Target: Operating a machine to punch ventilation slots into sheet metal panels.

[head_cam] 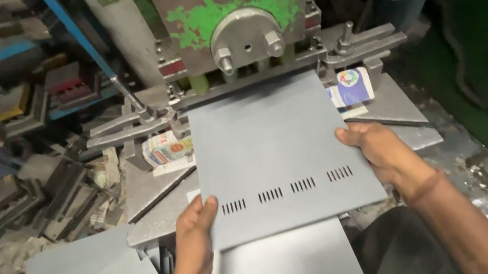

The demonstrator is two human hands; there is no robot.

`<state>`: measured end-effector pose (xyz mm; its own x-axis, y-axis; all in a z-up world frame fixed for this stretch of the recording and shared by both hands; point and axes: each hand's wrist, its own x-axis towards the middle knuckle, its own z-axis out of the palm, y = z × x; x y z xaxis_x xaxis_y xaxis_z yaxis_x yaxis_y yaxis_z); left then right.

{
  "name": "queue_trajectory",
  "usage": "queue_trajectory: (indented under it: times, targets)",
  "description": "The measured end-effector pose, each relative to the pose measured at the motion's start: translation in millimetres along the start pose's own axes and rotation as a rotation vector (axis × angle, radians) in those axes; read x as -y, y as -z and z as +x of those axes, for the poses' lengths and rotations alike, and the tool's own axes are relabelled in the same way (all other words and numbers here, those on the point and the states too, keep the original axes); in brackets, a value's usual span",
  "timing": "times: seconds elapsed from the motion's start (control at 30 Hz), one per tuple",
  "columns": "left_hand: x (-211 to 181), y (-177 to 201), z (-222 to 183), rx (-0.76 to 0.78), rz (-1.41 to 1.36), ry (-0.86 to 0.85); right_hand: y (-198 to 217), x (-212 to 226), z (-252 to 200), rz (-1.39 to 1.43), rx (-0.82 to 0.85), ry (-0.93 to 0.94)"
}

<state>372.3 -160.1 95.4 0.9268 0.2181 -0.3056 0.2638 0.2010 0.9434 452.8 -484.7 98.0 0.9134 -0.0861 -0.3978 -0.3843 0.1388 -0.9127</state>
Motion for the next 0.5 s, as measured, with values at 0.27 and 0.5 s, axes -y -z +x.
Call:
queue_trajectory:
  times: [0.27,0.5]
  targets:
    - [9,-6,61,0.04,-0.077,-0.114,2,6,59,0.029,0.052,0.074]
    - [21,-5,68,0.012,-0.111,-0.121,5,3,64,0.139,0.14,0.104]
